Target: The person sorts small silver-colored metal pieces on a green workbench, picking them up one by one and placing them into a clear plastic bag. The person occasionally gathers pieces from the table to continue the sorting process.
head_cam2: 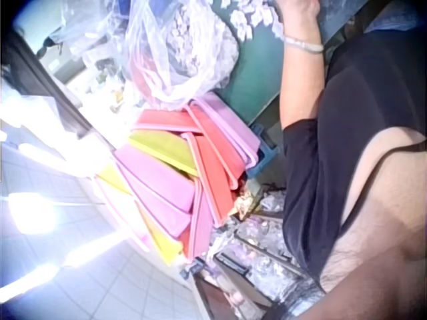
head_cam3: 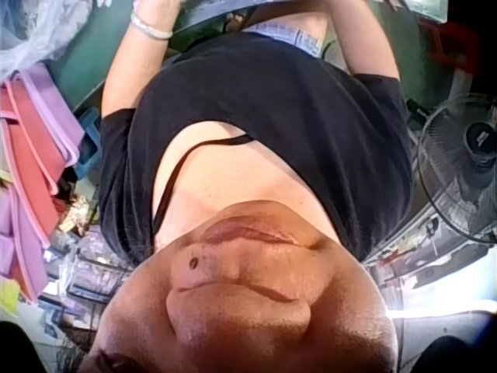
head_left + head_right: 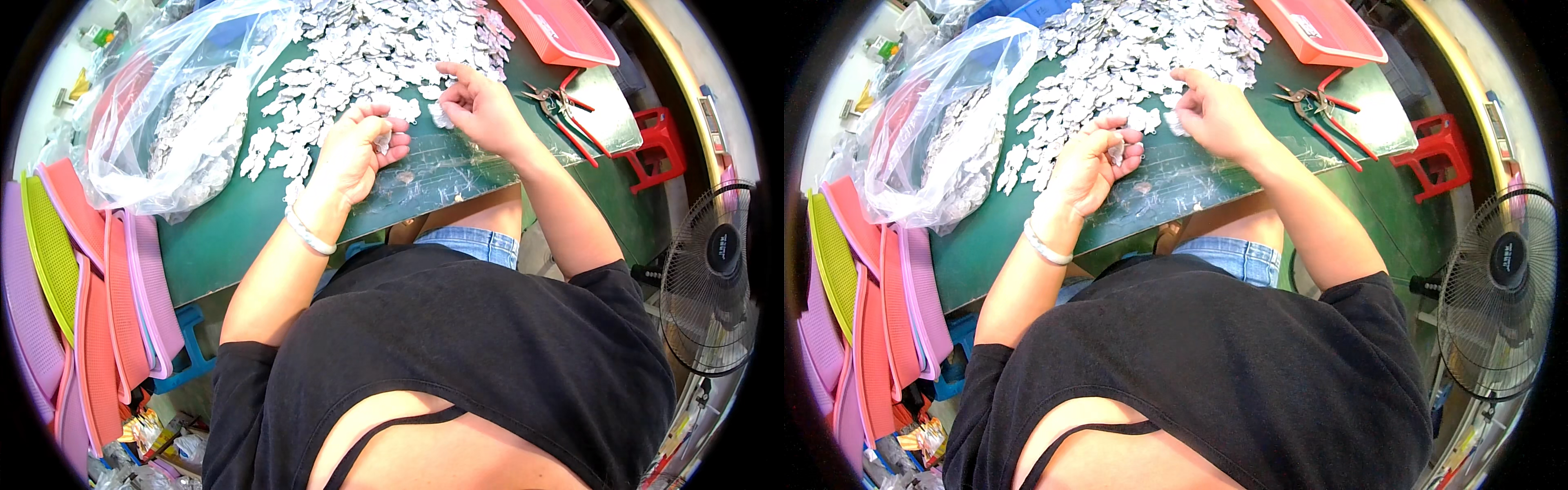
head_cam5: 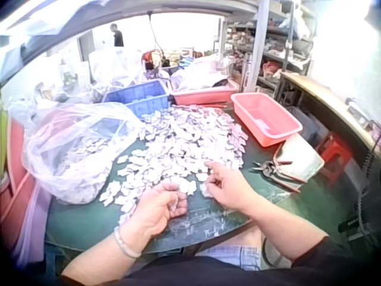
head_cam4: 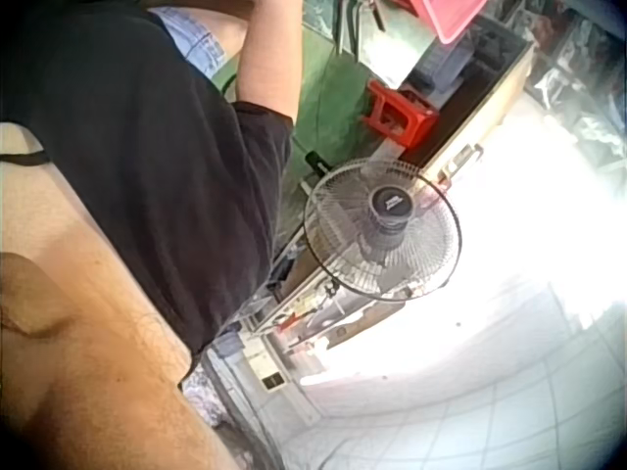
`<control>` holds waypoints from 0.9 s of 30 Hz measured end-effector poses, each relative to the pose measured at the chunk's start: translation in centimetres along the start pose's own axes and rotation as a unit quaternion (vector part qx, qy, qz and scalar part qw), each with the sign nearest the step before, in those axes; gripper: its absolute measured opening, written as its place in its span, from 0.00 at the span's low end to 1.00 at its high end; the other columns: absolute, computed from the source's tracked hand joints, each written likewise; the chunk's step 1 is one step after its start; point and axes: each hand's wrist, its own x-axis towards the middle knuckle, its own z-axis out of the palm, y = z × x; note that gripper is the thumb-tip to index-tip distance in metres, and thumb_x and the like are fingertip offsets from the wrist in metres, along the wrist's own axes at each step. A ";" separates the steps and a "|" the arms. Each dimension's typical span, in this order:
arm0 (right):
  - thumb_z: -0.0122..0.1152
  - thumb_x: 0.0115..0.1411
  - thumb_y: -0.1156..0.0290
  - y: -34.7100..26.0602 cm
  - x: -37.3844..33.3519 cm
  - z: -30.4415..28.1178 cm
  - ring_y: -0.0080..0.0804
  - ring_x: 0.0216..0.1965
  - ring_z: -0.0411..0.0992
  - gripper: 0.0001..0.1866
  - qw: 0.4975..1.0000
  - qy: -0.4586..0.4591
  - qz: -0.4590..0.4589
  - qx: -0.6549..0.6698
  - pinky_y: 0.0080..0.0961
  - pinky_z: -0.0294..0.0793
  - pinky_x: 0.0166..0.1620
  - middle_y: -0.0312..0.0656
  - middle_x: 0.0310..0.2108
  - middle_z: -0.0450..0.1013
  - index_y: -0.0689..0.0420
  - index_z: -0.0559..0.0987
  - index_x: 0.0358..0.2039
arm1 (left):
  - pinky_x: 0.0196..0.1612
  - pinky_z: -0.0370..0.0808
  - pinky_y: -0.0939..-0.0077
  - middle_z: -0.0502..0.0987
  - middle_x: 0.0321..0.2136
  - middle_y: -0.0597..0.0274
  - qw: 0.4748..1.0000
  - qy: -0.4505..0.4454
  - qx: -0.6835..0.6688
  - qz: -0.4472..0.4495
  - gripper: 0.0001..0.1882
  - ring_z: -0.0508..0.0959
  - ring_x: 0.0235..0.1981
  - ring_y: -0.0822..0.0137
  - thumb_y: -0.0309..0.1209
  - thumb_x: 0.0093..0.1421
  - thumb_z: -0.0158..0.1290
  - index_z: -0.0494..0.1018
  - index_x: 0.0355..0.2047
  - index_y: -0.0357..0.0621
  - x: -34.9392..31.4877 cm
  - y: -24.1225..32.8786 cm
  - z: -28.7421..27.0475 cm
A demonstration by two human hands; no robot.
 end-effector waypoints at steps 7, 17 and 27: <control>0.53 0.52 0.79 -2.3 0.5 0.3 0.18 0.26 0.67 0.25 0.992 -0.055 0.042 0.107 0.15 0.69 0.30 0.37 0.29 0.72 0.63 0.62 0.52 | 0.25 0.72 0.85 0.72 0.23 0.67 0.999 -0.017 0.037 -0.004 0.04 0.72 0.23 0.75 0.27 0.53 0.52 0.69 0.28 0.42 0.0 -0.9 0.3; 0.55 0.49 0.78 1.5 1.8 0.9 0.27 0.24 0.69 0.25 0.953 0.054 -0.129 -0.269 0.24 0.69 0.29 0.39 0.27 0.73 0.60 0.65 0.49 | 0.29 0.75 0.79 0.73 0.27 0.56 1.000 -0.006 -0.003 -0.006 0.08 0.75 0.27 0.66 0.24 0.55 0.46 0.66 0.37 0.40 -0.4 -0.4 0.4; 0.56 0.52 0.76 -2.2 1.8 0.6 0.20 0.26 0.69 0.23 0.971 -0.085 0.108 0.197 0.16 0.70 0.31 0.37 0.27 0.73 0.65 0.65 0.49 | 0.25 0.73 0.82 0.72 0.25 0.65 1.000 -0.018 -0.008 0.016 0.08 0.73 0.23 0.73 0.30 0.55 0.52 0.68 0.34 0.43 0.0 -0.8 -0.3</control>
